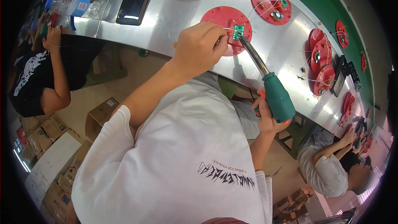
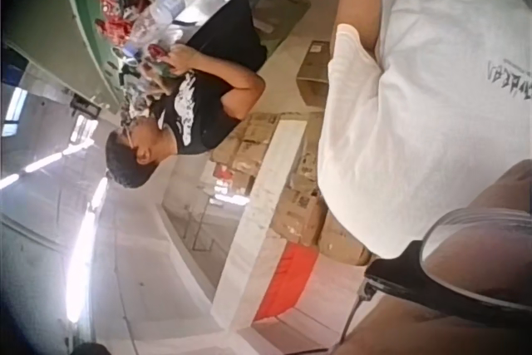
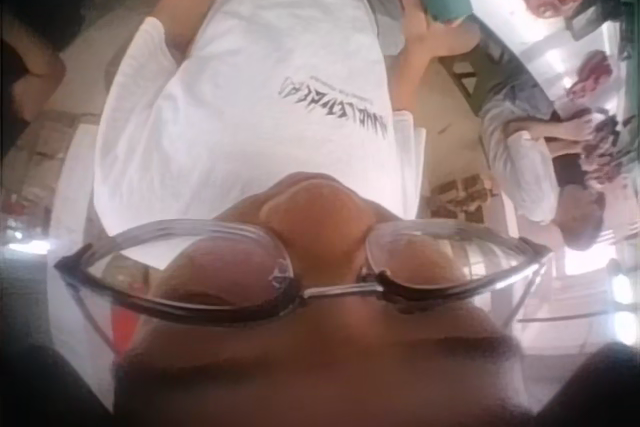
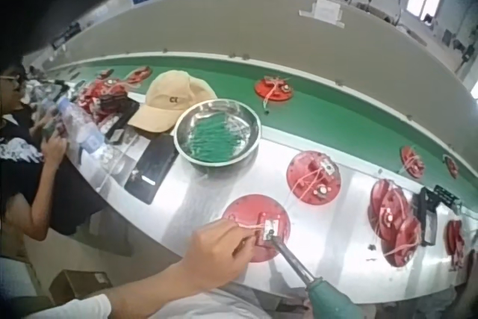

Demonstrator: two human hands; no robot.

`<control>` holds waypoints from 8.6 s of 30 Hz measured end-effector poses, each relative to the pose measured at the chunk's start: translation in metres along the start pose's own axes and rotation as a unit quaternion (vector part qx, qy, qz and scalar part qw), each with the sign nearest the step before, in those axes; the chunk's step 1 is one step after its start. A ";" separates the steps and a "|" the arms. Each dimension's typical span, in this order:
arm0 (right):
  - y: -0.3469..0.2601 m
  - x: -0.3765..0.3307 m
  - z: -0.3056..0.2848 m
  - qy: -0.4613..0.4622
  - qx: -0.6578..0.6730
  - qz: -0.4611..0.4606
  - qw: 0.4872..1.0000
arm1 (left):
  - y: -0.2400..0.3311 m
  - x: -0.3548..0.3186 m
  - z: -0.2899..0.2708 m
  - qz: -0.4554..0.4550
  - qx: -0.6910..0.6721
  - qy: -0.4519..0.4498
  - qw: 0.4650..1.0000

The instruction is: Soldering electronic components onto circular red circuit boards at an assembly line station.

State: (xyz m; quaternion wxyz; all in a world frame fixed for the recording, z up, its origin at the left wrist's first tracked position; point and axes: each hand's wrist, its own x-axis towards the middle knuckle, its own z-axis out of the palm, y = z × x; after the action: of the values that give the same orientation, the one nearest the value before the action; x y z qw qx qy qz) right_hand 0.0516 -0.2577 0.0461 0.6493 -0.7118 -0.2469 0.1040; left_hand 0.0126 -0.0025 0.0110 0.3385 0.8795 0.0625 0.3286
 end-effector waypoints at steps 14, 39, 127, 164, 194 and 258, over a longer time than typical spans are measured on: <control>0.005 -0.002 0.009 0.013 -0.012 0.009 1.000 | -0.009 -0.001 0.017 -0.002 0.026 0.040 0.999; 0.022 -0.001 -0.005 0.047 0.027 -0.021 0.998 | -0.006 0.007 0.014 -0.026 0.040 0.027 0.998; 0.021 -0.001 0.009 0.042 0.043 -0.024 0.998 | 0.018 0.022 0.008 -0.051 0.037 -0.019 0.998; 0.025 0.004 -0.013 0.072 0.062 -0.030 0.995 | 0.006 0.009 0.017 -0.024 0.091 -0.008 0.996; 0.049 0.024 -0.026 0.331 0.189 -0.077 0.921 | 0.015 0.079 -0.011 0.118 0.075 -0.294 0.945; 0.038 0.016 -0.021 0.318 0.123 -0.025 0.940 | -0.111 0.156 -0.068 -0.070 -0.157 0.059 0.983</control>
State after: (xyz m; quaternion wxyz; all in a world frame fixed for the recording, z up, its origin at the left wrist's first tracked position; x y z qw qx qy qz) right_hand 0.0834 -0.2695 0.0150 0.7787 -0.6160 -0.0303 -0.1150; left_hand 0.1041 0.1723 0.0618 0.4901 0.7881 0.0914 0.3611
